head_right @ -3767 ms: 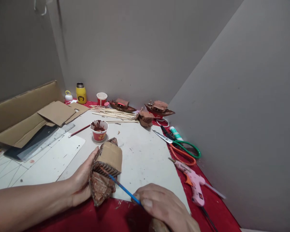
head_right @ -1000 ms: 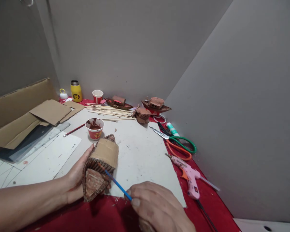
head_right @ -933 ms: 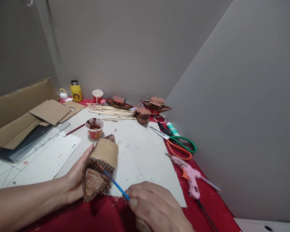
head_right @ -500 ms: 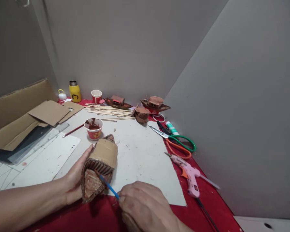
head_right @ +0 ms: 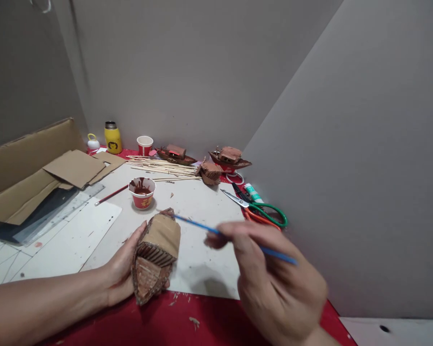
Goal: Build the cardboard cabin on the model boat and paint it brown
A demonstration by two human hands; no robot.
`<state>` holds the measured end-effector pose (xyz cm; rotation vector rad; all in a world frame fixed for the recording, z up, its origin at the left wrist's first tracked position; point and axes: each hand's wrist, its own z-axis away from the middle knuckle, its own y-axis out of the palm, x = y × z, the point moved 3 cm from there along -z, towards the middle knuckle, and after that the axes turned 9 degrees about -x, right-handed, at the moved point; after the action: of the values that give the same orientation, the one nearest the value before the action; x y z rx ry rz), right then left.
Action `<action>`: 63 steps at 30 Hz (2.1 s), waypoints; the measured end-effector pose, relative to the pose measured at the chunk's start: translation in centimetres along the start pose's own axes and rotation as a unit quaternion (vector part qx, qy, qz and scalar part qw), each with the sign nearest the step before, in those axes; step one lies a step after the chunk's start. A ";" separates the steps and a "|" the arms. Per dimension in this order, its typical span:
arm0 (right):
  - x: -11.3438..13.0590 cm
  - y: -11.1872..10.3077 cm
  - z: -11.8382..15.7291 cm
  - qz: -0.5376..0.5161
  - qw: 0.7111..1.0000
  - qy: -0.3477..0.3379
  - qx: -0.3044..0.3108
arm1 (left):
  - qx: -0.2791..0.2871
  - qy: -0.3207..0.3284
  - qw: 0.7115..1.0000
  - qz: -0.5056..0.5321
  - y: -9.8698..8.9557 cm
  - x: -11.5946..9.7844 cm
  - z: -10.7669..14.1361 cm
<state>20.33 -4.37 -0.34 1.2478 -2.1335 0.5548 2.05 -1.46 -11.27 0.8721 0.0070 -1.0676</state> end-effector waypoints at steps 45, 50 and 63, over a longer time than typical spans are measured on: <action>-8.1 14.3 -6.8 0.025 0.953 0.039 0.300 | -0.001 -0.025 0.999 0.033 0.1 0.4 -0.8; -8.3 13.7 -6.2 0.008 0.963 0.053 0.266 | -0.006 -0.026 0.999 0.023 0.1 0.2 -0.7; -8.9 12.7 -5.4 -0.060 0.966 0.142 0.206 | -0.029 -0.027 0.999 0.012 0.3 -0.4 -0.4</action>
<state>14.10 10.53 -3.15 1.4059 -1.7427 1.0931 2.27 -0.89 -11.18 0.7894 -0.0166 -1.0637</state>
